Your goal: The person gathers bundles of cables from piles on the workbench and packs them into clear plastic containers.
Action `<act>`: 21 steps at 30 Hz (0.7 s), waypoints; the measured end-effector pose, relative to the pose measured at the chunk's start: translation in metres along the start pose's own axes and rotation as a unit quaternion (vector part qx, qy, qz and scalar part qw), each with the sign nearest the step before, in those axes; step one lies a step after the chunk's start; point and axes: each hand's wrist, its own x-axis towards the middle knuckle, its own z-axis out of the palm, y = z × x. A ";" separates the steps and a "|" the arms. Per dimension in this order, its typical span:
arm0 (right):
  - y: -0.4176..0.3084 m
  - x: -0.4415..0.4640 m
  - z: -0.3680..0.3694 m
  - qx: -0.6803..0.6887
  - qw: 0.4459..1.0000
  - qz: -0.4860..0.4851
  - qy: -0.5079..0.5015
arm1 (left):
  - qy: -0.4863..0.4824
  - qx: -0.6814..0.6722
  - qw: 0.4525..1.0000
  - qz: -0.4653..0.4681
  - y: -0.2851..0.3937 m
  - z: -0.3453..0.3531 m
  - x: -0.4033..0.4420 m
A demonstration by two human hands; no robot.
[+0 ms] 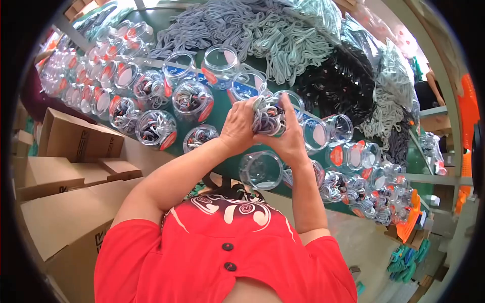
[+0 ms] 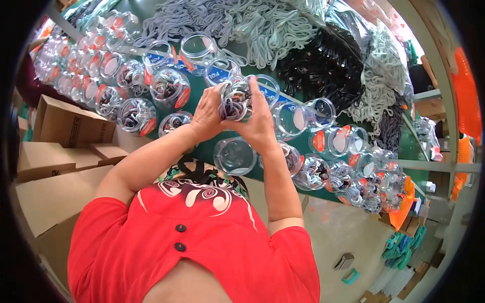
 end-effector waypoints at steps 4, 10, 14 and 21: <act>0.008 -0.001 0.007 -0.117 0.988 -0.102 0.018 | -0.086 -0.113 0.988 0.054 -0.005 -0.029 0.004; 0.001 -0.008 0.017 -0.174 0.973 -0.136 -0.075 | -0.224 -0.236 0.945 0.013 -0.032 -0.060 0.006; -0.004 -0.002 0.011 -0.031 0.986 -0.126 -0.107 | -0.267 -0.359 0.890 -0.083 -0.036 -0.067 0.007; 0.013 -0.002 0.024 -0.090 0.973 -0.179 -0.114 | -0.098 -0.127 0.986 0.052 -0.029 -0.037 0.002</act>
